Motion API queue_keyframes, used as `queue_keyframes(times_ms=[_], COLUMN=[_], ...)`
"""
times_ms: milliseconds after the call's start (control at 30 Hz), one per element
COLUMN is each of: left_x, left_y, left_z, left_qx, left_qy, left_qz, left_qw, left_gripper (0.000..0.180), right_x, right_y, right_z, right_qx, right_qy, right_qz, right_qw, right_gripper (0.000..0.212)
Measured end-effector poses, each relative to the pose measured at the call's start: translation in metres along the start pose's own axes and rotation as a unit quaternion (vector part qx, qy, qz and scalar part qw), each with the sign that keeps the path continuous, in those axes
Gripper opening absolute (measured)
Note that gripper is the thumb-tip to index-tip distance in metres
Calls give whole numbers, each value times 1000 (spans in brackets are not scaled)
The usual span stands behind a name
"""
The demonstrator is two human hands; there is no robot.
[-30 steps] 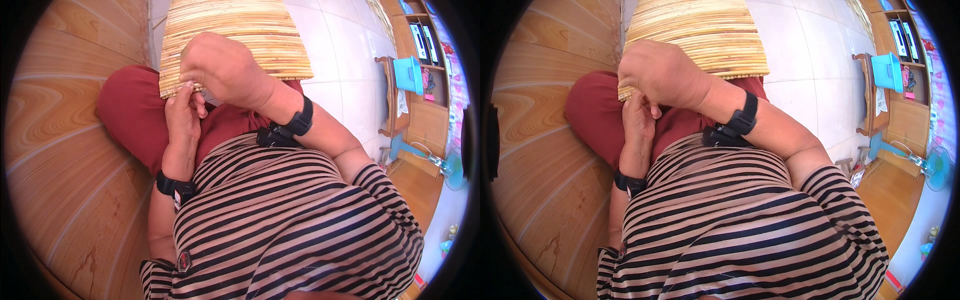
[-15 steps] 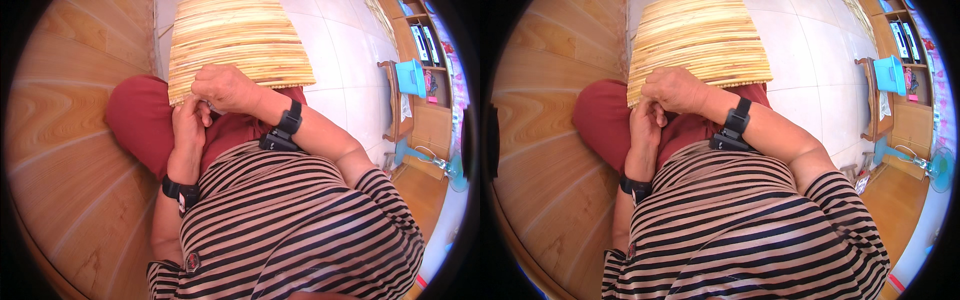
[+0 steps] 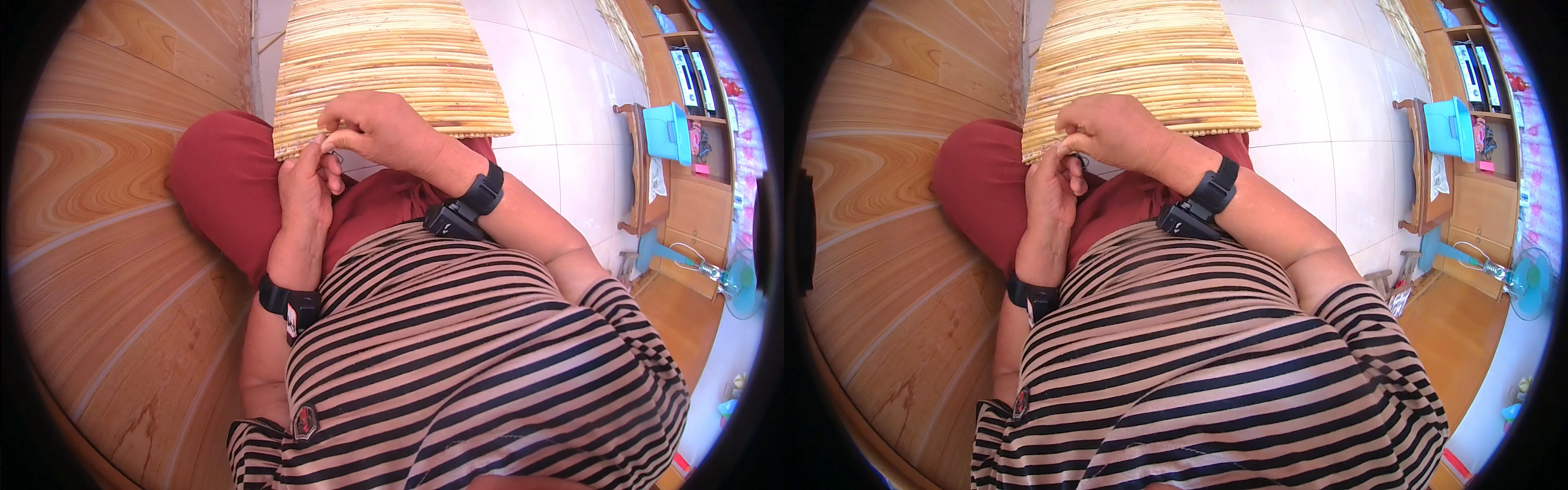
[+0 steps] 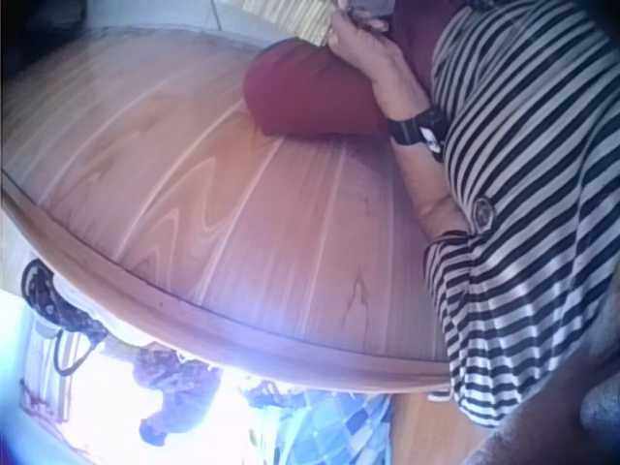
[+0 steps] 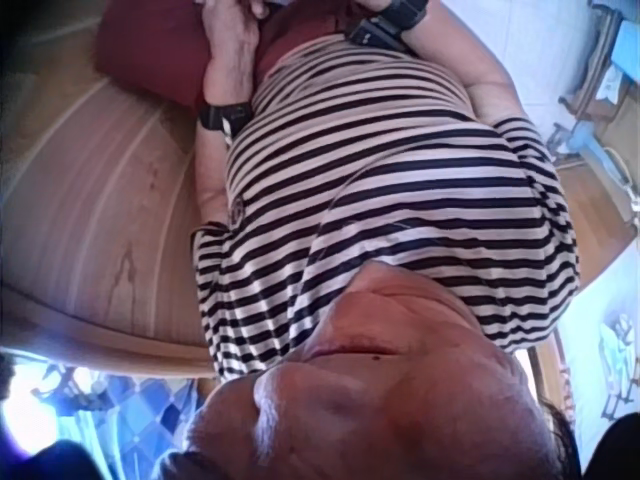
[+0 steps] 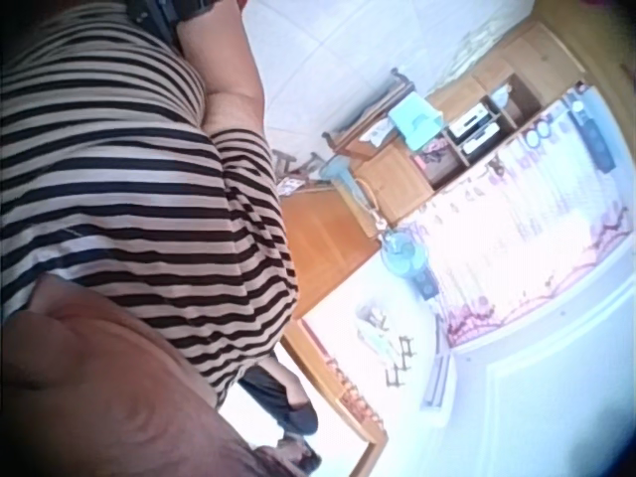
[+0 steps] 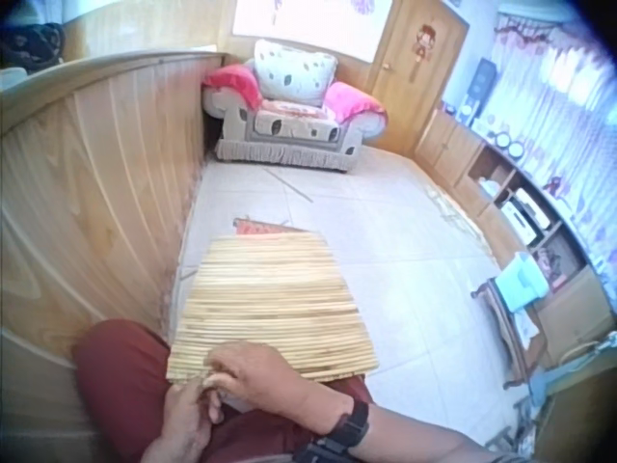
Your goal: The person is sewing wooden sticks together using a needle and thread. They loop the thread around each stick one at a time to assemble a mat.
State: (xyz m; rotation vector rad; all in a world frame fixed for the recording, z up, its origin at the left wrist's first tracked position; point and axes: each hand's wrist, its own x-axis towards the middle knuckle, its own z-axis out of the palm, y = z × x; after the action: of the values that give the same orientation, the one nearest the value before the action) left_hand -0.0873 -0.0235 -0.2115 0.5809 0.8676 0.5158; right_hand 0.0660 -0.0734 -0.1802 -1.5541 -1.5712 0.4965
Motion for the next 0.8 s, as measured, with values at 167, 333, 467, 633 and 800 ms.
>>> queue_keyframes(times_ms=[167,333,467,633,800], left_x=[1,6,11,16,8], left_y=[-4,-7,-3,-23,-9], left_z=[-9,-7,-8,-17,-10], left_qx=[4,-8,-6,-3,-3], left_qy=[-7,-19,-23,14,11], left_qz=[12,-16,21,-49,-104], left_qw=[1000,1000,1000,999,994], left_gripper=[17,16,20,20,15], right_x=[-2,0,14,42,59], right_y=[3,5,-1,-51,-88], right_z=[11,14,13,-1,-67], right_qx=[-109,-124,-100,-45,446], right_qy=[2,11,43,199,25], right_qz=[-129,-140,-202,-288,65], right_qw=[986,982,973,936,893], right_gripper=[12,10,13,4,17])
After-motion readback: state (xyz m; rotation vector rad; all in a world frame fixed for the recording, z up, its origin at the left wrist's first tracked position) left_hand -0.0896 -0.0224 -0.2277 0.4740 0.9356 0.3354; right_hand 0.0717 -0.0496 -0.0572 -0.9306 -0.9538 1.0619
